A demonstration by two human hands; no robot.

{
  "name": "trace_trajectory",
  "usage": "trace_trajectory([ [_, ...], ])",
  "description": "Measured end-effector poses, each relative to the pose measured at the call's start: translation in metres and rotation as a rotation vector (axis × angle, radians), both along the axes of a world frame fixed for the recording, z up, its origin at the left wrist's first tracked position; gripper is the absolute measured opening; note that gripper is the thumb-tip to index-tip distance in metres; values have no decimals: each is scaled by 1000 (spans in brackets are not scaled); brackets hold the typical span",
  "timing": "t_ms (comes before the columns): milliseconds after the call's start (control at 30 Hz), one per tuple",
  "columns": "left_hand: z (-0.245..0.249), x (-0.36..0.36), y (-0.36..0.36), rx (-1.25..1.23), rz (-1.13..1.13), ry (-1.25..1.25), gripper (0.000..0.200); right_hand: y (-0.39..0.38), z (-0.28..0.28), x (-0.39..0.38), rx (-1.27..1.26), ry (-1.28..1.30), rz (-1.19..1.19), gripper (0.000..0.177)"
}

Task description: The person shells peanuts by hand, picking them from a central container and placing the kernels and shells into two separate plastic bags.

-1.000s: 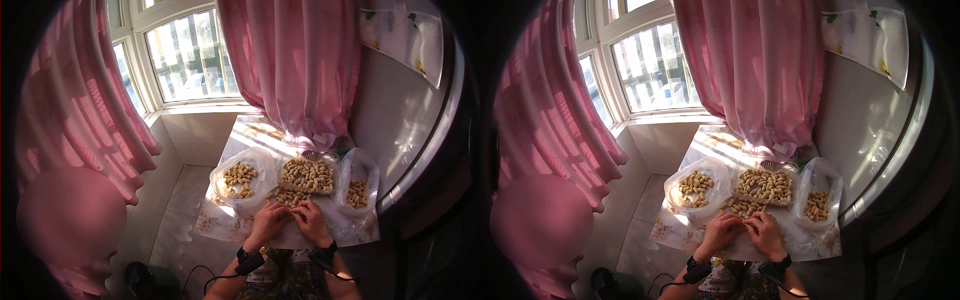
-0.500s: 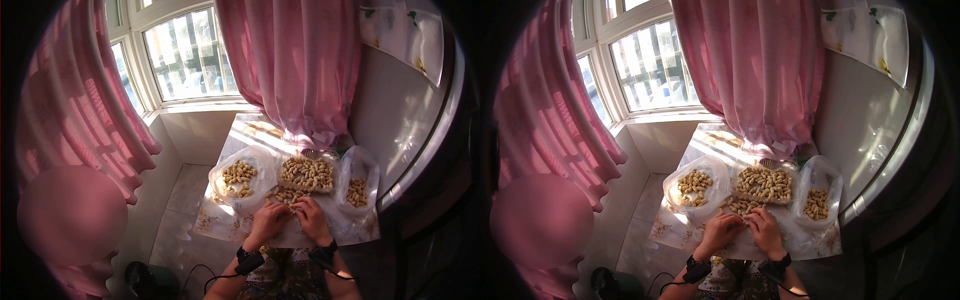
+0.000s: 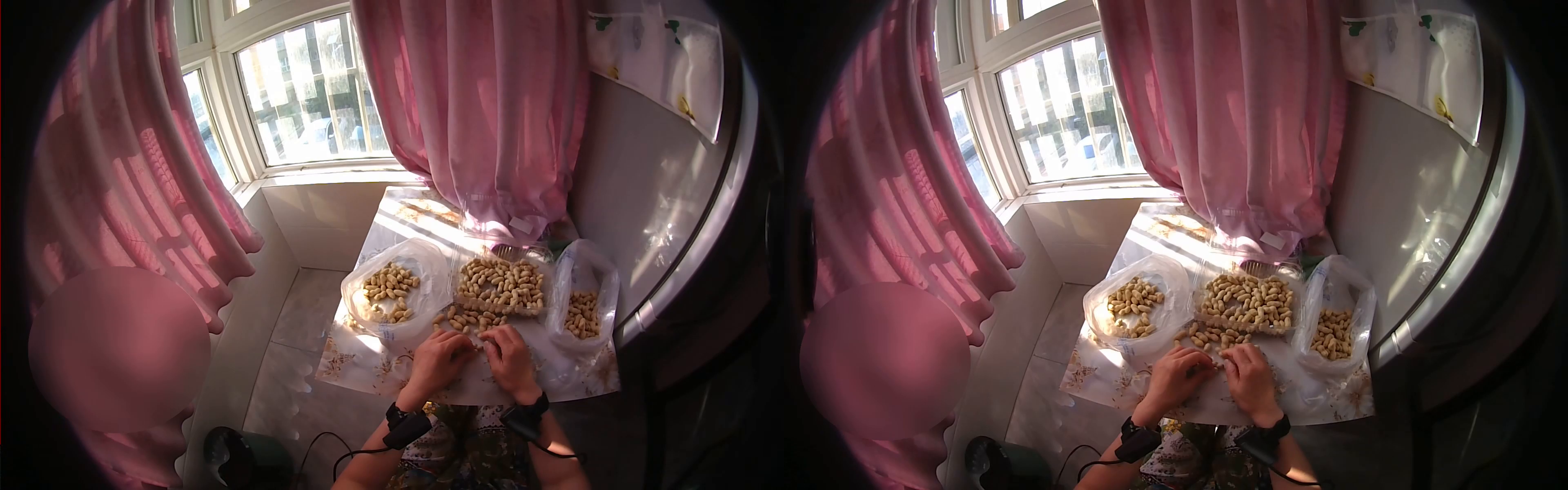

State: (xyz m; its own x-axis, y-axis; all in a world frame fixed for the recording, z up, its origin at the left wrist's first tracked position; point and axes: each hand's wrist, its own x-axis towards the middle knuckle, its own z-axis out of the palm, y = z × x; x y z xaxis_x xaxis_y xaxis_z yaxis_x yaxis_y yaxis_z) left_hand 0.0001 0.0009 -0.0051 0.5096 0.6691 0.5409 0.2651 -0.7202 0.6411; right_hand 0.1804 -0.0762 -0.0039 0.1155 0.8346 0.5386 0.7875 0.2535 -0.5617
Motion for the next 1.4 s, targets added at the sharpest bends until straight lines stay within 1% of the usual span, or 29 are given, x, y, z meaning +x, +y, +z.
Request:
trace_trajectory([
  [67,1,1,-1,-3,0,-12,14,0,1,0,-10,25,-29,18],
  [133,2,0,-1,-10,-1,-10,14,0,2,-1,-74,39,-30,19],
  [533,-1,0,-1,2,7,-27,15,9,-1,-2,-117,60,-102,18],
  [667,0,0,-1,-10,2,-9,15,9,-10,3,-85,56,-110,16],
  [733,-2,0,0,-8,0,-21,14,5,0,-1,-118,117,-87,16],
  [767,-2,0,0,-9,-1,-20,14,5,1,-2,-118,117,-88,16],
  [833,-2,-1,0,-8,-2,-1,13,5,2,-3,-81,-28,-97,17],
  [967,2,0,-4,-57,8,-61,14,5,1,-2,-89,20,-84,17],
  [1133,-1,0,-2,-20,8,-21,16,4,2,-2,-115,74,-59,14],
  [1400,3,-1,-1,8,-11,15,14,4,1,-2,-106,44,-73,16],
])
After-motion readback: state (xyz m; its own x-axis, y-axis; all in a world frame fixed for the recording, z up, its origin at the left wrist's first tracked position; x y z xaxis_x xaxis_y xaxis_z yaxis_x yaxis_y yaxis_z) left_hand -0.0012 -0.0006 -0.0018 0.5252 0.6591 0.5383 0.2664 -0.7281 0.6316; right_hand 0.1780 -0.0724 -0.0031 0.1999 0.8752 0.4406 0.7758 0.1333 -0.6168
